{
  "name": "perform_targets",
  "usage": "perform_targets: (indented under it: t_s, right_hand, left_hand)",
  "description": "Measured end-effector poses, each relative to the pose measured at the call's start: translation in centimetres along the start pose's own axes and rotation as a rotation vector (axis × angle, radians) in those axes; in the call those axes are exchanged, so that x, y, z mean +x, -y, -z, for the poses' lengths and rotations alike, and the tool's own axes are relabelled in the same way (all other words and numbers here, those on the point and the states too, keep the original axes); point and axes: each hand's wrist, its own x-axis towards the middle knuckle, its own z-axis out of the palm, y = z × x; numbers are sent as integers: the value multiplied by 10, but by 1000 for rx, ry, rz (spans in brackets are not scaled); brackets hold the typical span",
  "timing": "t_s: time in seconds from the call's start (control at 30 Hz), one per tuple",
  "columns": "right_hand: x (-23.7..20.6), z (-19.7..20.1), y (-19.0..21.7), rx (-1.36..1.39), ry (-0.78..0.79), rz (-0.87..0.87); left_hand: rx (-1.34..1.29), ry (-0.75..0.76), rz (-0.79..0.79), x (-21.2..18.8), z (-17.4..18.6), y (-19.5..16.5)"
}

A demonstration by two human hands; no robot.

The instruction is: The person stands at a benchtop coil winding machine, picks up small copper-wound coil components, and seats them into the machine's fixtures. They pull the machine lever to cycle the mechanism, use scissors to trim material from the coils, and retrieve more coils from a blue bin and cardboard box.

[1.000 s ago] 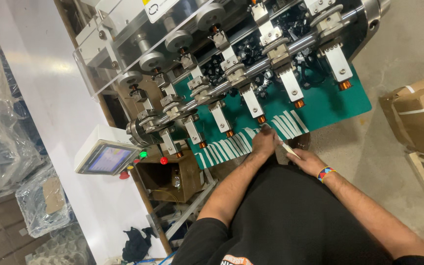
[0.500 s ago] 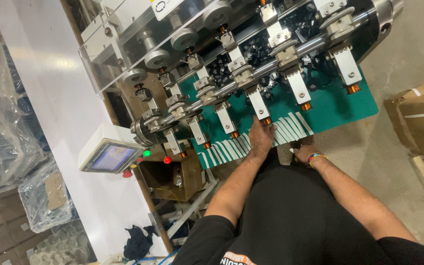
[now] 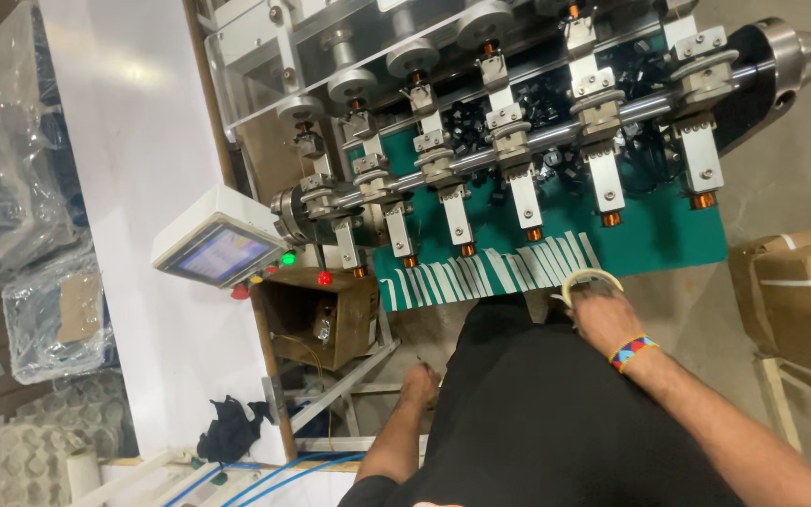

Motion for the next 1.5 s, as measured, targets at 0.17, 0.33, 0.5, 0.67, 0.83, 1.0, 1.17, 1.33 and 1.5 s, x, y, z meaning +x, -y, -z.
perform_targets:
  t_s: [0.17, 0.33, 0.5, 0.67, 0.83, 1.0, 1.17, 1.33, 1.5]
  right_hand:
    - [84, 65, 86, -143, -405, 385]
    - [108, 74, 126, 10, -283, 525]
    - [86, 63, 49, 141, -182, 185]
    - [93, 90, -71, -58, -450, -29]
    - [139, 106, -115, 38, -558, -442]
    - [172, 110, -108, 530, -634, -843]
    - [143, 101, -80, 779, -738, -597]
    - [71, 80, -14, 305, -333, -406]
    - [4, 129, 13, 1084, 285, -122]
  left_hand:
    - [-1096, 89, 242, -103, 14, -29]
    - [-1630, -68, 100, -132, -11, -48]
    - [-1024, -336, 168, -17, -39, -50]
    - [-1125, 17, 139, -50, -59, -50]
    - [-1115, 12, 100, -29, -24, -36]
    - [-963, -112, 147, 39, -14, 7]
    - [-764, 85, 153, 33, -13, 55]
    - [-517, 149, -115, 47, 45, 74]
    - [-463, 131, -600, 39, 159, 53]
